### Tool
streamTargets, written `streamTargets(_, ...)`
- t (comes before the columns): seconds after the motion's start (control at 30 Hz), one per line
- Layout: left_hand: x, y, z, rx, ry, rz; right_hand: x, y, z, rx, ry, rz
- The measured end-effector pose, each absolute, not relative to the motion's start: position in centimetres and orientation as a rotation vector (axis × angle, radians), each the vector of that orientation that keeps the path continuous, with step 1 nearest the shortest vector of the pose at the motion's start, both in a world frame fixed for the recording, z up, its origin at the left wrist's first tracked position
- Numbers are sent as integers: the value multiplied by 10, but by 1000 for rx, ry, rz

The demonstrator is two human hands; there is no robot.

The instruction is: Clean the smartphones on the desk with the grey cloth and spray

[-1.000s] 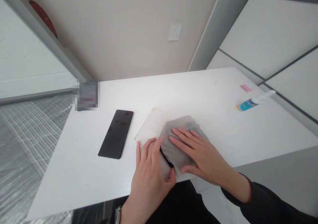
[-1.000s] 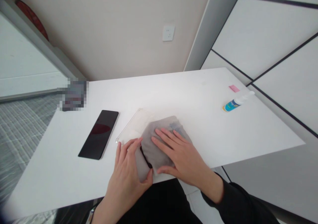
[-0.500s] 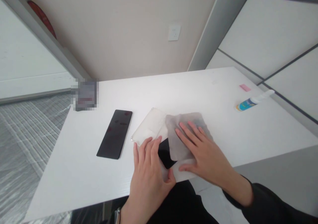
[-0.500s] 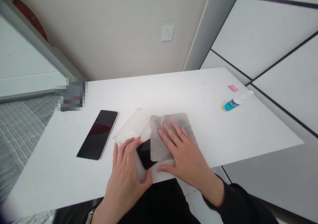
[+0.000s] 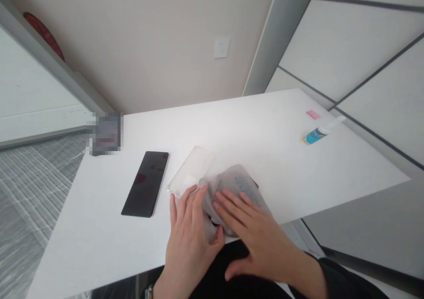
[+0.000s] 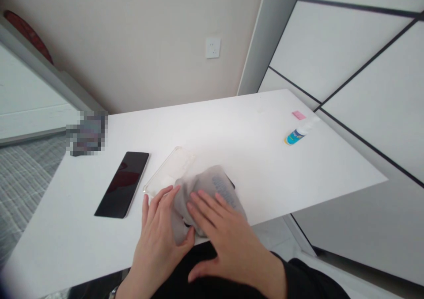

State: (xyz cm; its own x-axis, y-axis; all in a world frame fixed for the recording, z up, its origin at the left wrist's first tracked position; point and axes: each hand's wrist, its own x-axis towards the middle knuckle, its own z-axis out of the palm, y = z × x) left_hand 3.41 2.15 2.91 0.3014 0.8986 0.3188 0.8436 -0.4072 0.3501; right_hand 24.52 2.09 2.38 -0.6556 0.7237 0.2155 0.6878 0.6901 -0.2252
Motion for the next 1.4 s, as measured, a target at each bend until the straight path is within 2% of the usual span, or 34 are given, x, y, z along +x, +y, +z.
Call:
streamTargets(0.1,32,21,28,2431,1652,703,238,12,25,-1036,-2629,278)
streamTargets(0.3,31,23,26,2522,1613,754,257,25,25,-1314,-2532,184)
streamTargets(0.47,29,23,26,2536,1610,719,247,19,29,-1081,-2618,403)
streamTargets(0.6,28,24,26,2560,1586,741,249,23,30,-1324,-2491,332)
streamTargets(0.77,27,25,26,2550,1593,699,250,21,31,-1130,-2585,500)
streamTargets(0.87,26,25,25,2571,1574,719,254,22,32,-1314,-2494,421)
streamTargets(1.0,28,24,27,2523,1607,694,256,21,34,-1147,-2552,524)
streamTargets(1.13,28,24,27,2525,1581,735,257,22,35,-1313,-2500,395)
streamTargets(1.27,28,24,27,2527,1591,714,255,23,34,-1103,-2578,481)
streamTargets(1.4,29,26,27,2541,1566,727,250,22,33,-1292,-2504,360)
